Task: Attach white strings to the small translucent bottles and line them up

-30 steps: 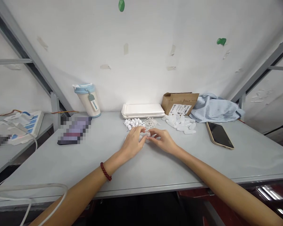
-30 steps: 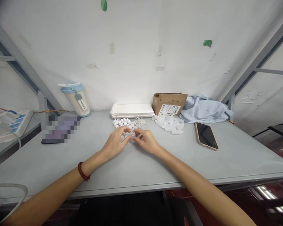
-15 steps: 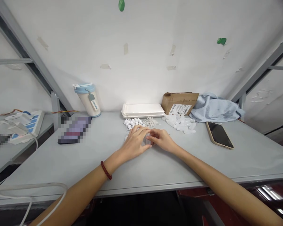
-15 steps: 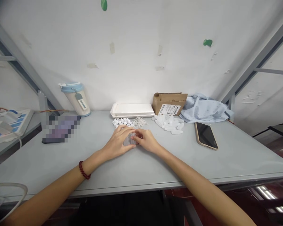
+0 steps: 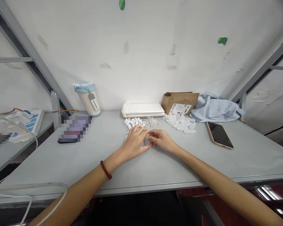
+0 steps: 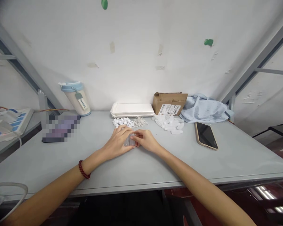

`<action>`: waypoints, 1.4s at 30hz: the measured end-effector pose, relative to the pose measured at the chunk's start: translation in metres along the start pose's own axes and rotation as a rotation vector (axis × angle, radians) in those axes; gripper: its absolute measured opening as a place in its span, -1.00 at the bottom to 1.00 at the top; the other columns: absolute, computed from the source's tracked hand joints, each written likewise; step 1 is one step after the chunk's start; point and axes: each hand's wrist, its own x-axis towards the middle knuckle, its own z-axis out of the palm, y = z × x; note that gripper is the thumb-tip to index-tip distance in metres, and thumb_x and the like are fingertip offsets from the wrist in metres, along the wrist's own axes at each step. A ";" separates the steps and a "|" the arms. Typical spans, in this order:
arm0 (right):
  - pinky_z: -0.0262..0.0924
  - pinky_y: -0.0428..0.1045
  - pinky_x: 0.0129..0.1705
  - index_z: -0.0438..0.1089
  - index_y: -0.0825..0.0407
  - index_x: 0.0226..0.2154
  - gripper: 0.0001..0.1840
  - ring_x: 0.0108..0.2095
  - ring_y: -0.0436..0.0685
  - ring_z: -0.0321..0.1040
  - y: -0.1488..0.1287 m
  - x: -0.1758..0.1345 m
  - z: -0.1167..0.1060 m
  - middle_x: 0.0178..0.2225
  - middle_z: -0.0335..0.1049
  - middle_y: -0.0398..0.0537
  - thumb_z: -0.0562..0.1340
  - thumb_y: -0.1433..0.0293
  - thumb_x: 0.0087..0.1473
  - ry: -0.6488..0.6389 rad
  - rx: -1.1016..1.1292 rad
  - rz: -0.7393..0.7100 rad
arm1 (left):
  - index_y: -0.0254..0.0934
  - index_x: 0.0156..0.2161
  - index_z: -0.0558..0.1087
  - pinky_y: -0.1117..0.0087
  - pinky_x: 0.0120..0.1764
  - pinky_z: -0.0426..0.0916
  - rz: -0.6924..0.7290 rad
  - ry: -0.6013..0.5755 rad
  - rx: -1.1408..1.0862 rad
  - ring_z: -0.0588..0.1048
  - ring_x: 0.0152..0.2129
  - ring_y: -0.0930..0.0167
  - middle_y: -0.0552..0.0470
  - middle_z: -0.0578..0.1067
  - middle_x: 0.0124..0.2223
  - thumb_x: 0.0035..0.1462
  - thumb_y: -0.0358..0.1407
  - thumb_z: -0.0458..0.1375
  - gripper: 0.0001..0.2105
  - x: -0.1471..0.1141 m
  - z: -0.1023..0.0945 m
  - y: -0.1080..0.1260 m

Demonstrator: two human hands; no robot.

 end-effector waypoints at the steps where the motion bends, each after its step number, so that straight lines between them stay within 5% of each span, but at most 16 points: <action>1: 0.23 -0.08 -0.51 0.44 0.14 -0.24 -0.64 -0.62 0.00 0.29 0.000 0.000 0.000 -0.65 0.32 -0.20 0.24 0.21 -0.01 0.004 0.007 0.010 | -0.24 -0.08 0.32 0.15 -0.05 0.19 -0.011 -0.003 -0.005 0.22 -0.03 0.18 -0.06 0.41 -0.08 -0.02 -0.28 0.23 -0.64 0.000 0.000 0.000; 19: 0.28 -0.08 -0.50 0.44 0.15 -0.37 -0.72 -0.61 0.01 0.34 0.002 0.001 0.001 -0.64 0.37 -0.14 0.24 0.25 -0.04 0.036 0.016 0.076 | -0.23 -0.20 0.37 0.10 -0.05 0.16 -0.136 -0.113 -0.022 0.25 -0.07 0.17 -0.04 0.43 -0.11 -0.04 -0.22 0.20 -0.74 0.002 -0.008 0.001; 42: 0.33 -0.04 -0.38 0.45 0.17 -0.38 -0.70 -0.54 0.01 0.38 -0.002 0.002 -0.004 -0.60 0.43 -0.10 0.29 0.25 -0.10 0.019 0.095 0.138 | -0.22 -0.11 0.34 0.09 -0.04 0.15 -0.131 -0.164 -0.029 0.24 -0.02 0.15 -0.07 0.41 -0.05 -0.03 -0.19 0.18 -0.65 -0.001 -0.008 -0.005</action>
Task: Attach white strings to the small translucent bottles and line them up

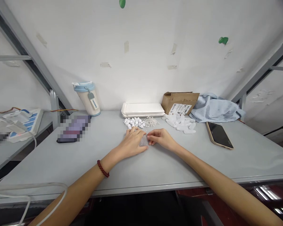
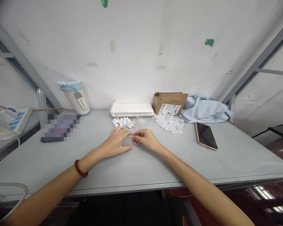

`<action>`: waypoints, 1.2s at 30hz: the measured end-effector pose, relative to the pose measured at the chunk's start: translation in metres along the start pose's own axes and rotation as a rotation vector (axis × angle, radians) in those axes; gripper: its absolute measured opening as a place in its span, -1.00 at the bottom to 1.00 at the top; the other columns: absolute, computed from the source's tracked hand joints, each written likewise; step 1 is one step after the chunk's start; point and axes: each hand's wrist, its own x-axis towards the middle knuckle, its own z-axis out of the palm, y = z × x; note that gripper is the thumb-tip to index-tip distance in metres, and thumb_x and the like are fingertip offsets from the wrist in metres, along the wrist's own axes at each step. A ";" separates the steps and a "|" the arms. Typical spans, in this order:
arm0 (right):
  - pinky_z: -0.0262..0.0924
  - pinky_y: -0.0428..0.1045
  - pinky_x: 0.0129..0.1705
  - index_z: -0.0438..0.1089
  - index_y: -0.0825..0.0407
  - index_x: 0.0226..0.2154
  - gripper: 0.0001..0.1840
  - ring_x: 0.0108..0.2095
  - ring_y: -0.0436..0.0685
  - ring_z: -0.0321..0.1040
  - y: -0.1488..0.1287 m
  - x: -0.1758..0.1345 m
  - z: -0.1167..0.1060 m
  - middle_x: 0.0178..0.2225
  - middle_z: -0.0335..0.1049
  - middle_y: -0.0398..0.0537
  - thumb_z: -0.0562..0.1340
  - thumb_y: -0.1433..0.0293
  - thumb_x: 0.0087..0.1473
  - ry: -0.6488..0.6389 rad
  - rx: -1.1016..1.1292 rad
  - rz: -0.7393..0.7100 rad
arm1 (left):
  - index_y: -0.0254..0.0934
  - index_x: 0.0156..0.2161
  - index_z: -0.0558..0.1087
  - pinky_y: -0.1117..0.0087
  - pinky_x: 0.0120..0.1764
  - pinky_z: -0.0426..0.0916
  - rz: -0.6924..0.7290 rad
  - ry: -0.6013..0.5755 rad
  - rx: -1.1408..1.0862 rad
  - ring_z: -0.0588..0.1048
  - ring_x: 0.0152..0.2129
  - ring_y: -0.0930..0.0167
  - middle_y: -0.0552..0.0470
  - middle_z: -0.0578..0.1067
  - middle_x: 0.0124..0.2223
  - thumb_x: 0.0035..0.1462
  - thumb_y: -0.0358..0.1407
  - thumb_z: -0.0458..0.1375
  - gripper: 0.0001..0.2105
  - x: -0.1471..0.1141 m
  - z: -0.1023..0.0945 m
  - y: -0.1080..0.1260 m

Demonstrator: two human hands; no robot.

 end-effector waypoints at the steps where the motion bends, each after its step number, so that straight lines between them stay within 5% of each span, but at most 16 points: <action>1: 0.33 -0.04 -0.39 0.45 0.17 -0.39 -0.71 -0.54 0.01 0.38 0.000 0.000 0.000 -0.61 0.43 -0.10 0.29 0.25 -0.10 -0.001 -0.001 0.000 | -0.22 -0.10 0.34 0.09 -0.04 0.15 0.001 0.002 -0.001 0.24 -0.03 0.15 -0.07 0.41 -0.05 -0.03 -0.19 0.18 -0.65 0.000 0.000 0.000; 15: 0.32 -0.05 -0.41 0.45 0.16 -0.42 -0.75 -0.55 0.01 0.38 0.000 0.000 -0.002 -0.58 0.43 -0.11 0.28 0.28 -0.11 0.008 -0.006 -0.012 | -0.23 -0.04 0.34 0.08 -0.04 0.17 -0.004 0.021 -0.080 0.24 -0.02 0.16 -0.10 0.41 -0.05 0.01 -0.03 0.17 -0.55 0.001 -0.006 0.002; 21: 0.33 -0.04 -0.39 0.44 0.15 -0.42 -0.78 -0.52 0.04 0.40 0.001 0.001 -0.004 -0.59 0.42 -0.11 0.25 0.30 -0.08 -0.006 -0.002 -0.030 | -0.24 -0.07 0.36 0.09 -0.02 0.20 -0.031 0.130 -0.129 0.24 -0.02 0.20 -0.09 0.43 -0.07 0.14 -0.07 0.05 -0.65 0.002 -0.007 0.001; 29: 0.30 -0.07 -0.42 0.42 0.15 -0.44 -0.77 -0.54 0.01 0.39 -0.001 0.000 -0.004 -0.59 0.40 -0.11 0.25 0.29 -0.07 0.002 -0.021 -0.045 | -0.22 -0.12 0.39 0.11 -0.05 0.23 -0.066 0.108 -0.130 0.27 -0.04 0.21 -0.06 0.44 -0.09 0.18 -0.08 -0.01 -0.69 0.005 -0.004 -0.004; 36: 0.26 -0.03 -0.41 0.40 0.13 -0.41 -0.85 -0.52 0.05 0.38 0.004 0.010 -0.026 -0.50 0.44 -0.05 0.19 0.38 -0.01 0.196 -0.280 -0.179 | -0.24 -0.20 0.45 0.11 -0.10 0.25 -0.042 0.104 0.063 0.31 -0.10 0.19 -0.06 0.47 -0.16 0.12 -0.33 0.01 -0.80 0.039 -0.007 -0.012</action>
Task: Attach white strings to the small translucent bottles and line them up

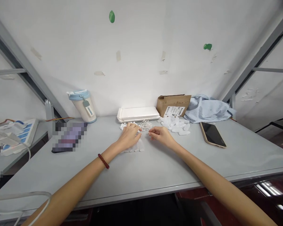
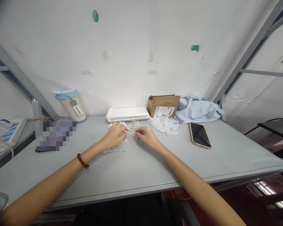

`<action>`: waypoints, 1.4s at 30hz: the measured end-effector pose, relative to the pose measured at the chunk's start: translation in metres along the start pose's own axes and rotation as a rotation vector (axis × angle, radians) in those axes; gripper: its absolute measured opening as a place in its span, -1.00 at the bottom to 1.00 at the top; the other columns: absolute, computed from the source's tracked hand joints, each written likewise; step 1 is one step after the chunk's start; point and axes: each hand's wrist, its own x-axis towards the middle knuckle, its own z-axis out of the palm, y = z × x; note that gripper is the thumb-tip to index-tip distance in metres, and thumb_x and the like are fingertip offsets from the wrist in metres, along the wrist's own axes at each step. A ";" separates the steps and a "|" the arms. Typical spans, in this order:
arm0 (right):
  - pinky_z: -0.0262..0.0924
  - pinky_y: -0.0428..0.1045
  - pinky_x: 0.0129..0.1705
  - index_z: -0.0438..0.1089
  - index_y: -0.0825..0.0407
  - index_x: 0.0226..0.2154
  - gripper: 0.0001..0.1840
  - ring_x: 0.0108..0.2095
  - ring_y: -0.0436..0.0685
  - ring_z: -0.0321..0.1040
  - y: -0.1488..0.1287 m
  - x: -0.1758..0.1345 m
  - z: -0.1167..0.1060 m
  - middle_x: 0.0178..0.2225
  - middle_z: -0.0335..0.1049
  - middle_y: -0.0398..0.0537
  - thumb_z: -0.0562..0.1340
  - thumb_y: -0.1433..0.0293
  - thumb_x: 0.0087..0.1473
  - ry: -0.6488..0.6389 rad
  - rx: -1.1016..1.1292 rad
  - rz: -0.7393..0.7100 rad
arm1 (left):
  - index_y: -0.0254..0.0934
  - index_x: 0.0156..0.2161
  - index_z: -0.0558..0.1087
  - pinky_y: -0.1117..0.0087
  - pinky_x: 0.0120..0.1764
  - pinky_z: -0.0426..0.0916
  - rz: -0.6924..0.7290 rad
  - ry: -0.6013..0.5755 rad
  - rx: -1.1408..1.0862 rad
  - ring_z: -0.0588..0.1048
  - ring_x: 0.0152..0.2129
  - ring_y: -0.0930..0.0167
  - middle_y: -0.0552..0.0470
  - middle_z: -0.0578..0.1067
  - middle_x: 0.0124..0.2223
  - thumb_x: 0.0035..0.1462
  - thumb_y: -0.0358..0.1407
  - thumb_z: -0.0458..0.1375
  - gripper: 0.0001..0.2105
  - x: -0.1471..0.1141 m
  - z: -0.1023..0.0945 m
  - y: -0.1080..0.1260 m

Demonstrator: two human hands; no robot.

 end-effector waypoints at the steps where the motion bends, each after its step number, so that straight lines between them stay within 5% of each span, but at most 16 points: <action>1: 0.25 -0.03 -0.38 0.40 0.13 -0.40 -0.86 -0.49 0.06 0.39 0.004 0.002 -0.004 -0.47 0.45 -0.03 0.17 0.41 0.01 0.050 -0.113 -0.052 | -0.26 -0.21 0.46 0.12 -0.11 0.26 -0.011 0.007 0.040 0.31 -0.11 0.18 -0.08 0.47 -0.17 0.10 -0.36 0.01 -0.79 0.006 0.000 -0.001; 5: 0.21 -0.04 -0.29 0.43 0.11 -0.31 -0.82 -0.32 0.10 0.37 0.016 0.010 -0.024 -0.33 0.46 0.03 0.11 0.51 0.08 0.199 -0.533 -0.152 | -0.30 -0.23 0.50 0.19 -0.14 0.27 -0.103 -0.007 0.158 0.33 -0.11 0.16 -0.10 0.50 -0.20 0.07 -0.38 0.03 -0.78 0.028 0.001 0.000; 12: 0.14 0.02 -0.16 0.43 0.13 -0.18 -0.74 -0.07 0.25 0.21 0.020 0.014 -0.050 -0.13 0.36 0.15 0.10 0.55 0.11 0.264 -1.015 0.012 | -0.37 -0.47 0.51 0.23 -0.27 0.28 -0.215 -0.021 0.222 0.37 -0.18 0.07 -0.21 0.52 -0.40 0.01 -0.38 0.04 -0.80 0.047 0.016 0.005; 22: 0.02 0.08 -0.17 0.43 0.14 -0.16 -0.73 -0.07 0.29 0.16 0.019 0.014 -0.049 -0.12 0.34 0.19 0.07 0.47 0.14 0.189 -1.135 0.147 | -0.33 -0.60 0.45 0.35 -0.41 0.24 -0.248 -0.044 0.180 0.46 -0.38 0.19 -0.16 0.45 -0.56 -0.08 -0.44 0.02 -0.81 0.056 0.025 0.004; 31: -0.01 0.10 -0.17 0.41 0.18 -0.15 -0.72 -0.07 0.32 0.17 0.017 0.012 -0.045 -0.12 0.33 0.21 0.10 0.43 0.12 0.159 -1.168 0.206 | -0.29 -0.71 0.36 0.40 -0.49 0.16 -0.285 0.078 -0.010 0.40 -0.57 0.32 -0.02 0.35 -0.68 -0.12 -0.41 0.01 -0.78 0.057 0.023 0.003; 37: -0.03 0.10 -0.19 0.40 0.21 -0.19 -0.73 -0.09 0.32 0.17 0.015 0.011 -0.041 -0.14 0.33 0.26 0.05 0.46 0.13 0.156 -1.212 0.219 | -0.33 -0.46 0.46 0.46 -0.48 0.24 -0.342 0.176 -0.239 0.42 -0.55 0.42 0.03 0.49 -0.51 -0.01 -0.28 -0.01 -0.77 0.055 0.003 0.009; 42: -0.04 0.09 -0.20 0.39 0.21 -0.20 -0.73 -0.09 0.32 0.18 0.012 0.008 -0.036 -0.15 0.36 0.26 0.03 0.48 0.13 0.147 -1.235 0.221 | -0.28 -0.43 0.46 0.43 -0.32 0.29 -0.295 0.195 -0.408 0.45 -0.42 0.41 0.05 0.53 -0.40 -0.02 -0.25 0.06 -0.83 0.017 -0.007 0.010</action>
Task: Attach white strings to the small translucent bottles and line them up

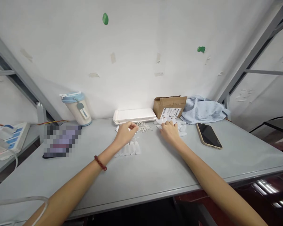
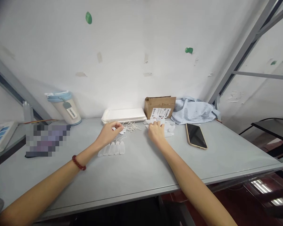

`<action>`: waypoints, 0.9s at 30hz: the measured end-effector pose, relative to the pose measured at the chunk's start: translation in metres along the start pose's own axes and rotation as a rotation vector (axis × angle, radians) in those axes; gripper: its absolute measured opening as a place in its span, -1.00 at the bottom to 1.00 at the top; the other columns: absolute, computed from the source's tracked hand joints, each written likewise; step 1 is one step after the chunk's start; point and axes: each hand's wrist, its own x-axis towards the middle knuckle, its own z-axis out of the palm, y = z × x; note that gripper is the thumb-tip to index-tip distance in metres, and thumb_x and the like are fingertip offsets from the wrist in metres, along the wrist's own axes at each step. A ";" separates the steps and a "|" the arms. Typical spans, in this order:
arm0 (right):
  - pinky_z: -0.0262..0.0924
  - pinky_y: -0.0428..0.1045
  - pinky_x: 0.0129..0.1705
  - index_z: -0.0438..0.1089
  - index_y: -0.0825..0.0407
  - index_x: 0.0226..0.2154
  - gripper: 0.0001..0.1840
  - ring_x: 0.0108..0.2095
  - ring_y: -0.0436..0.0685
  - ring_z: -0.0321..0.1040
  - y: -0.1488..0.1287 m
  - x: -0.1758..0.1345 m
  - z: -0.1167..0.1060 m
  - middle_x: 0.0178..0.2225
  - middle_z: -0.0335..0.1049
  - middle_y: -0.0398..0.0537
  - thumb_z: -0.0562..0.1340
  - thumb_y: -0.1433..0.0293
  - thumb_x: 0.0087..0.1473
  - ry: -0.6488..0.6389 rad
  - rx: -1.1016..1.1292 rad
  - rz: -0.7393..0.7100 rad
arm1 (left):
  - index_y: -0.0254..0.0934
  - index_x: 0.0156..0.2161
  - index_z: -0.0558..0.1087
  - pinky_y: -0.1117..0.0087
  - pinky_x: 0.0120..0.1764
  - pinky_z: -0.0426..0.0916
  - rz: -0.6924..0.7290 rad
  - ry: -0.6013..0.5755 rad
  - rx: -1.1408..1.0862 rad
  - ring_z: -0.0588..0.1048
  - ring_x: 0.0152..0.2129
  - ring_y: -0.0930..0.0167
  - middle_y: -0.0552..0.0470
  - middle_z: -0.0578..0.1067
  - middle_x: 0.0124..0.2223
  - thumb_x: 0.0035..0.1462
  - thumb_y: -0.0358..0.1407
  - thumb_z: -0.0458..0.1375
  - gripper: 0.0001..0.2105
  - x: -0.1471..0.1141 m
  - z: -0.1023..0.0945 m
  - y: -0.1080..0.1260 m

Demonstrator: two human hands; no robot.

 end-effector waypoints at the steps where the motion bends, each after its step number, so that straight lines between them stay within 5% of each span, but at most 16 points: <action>1: -0.04 0.09 -0.20 0.38 0.21 -0.20 -0.73 -0.10 0.32 0.19 -0.001 -0.001 -0.001 -0.16 0.37 0.26 0.02 0.49 0.14 -0.006 -0.001 -0.006 | -0.27 -0.43 0.45 0.41 -0.29 0.29 -0.003 0.005 -0.006 0.45 -0.40 0.40 0.06 0.53 -0.39 -0.02 -0.24 0.07 -0.84 -0.009 -0.003 -0.004; 9: -0.04 0.10 -0.19 0.36 0.21 -0.19 -0.74 -0.10 0.32 0.23 -0.014 -0.007 -0.006 -0.20 0.43 0.21 0.02 0.50 0.14 -0.025 0.005 -0.037 | -0.26 -0.40 0.42 0.41 -0.30 0.27 0.022 0.265 -0.094 0.41 -0.36 0.40 0.04 0.51 -0.35 0.04 -0.22 0.07 -0.85 -0.035 -0.009 -0.016; 16: 0.05 0.11 -0.13 0.34 0.18 -0.12 -0.73 -0.07 0.30 0.22 -0.013 -0.011 -0.006 -0.12 0.39 0.21 0.09 0.44 0.12 0.143 0.235 -0.060 | -0.26 -0.39 0.44 0.42 -0.30 0.27 -0.029 0.177 -0.183 0.42 -0.37 0.42 0.04 0.52 -0.31 0.05 -0.23 0.09 -0.85 -0.038 -0.006 -0.013; 21: 0.20 0.05 -0.18 0.30 0.11 -0.11 -0.71 -0.25 0.15 0.32 -0.025 -0.019 -0.002 -0.26 0.42 0.05 0.16 0.38 0.08 0.240 0.701 -0.322 | -0.30 -0.40 0.44 0.46 -0.37 0.28 -0.119 0.137 -0.401 0.42 -0.40 0.43 0.04 0.50 -0.35 0.01 -0.18 0.15 -0.81 -0.038 -0.005 -0.013; 27: 0.26 0.05 -0.20 0.26 0.08 -0.07 -0.70 -0.25 0.13 0.33 -0.043 -0.034 -0.003 -0.26 0.39 0.04 0.13 0.33 0.14 0.299 0.831 -0.573 | -0.31 -0.39 0.46 0.44 -0.30 0.30 -0.165 0.072 -0.490 0.43 -0.37 0.42 0.03 0.49 -0.36 -0.02 -0.18 0.19 -0.80 -0.039 -0.003 -0.011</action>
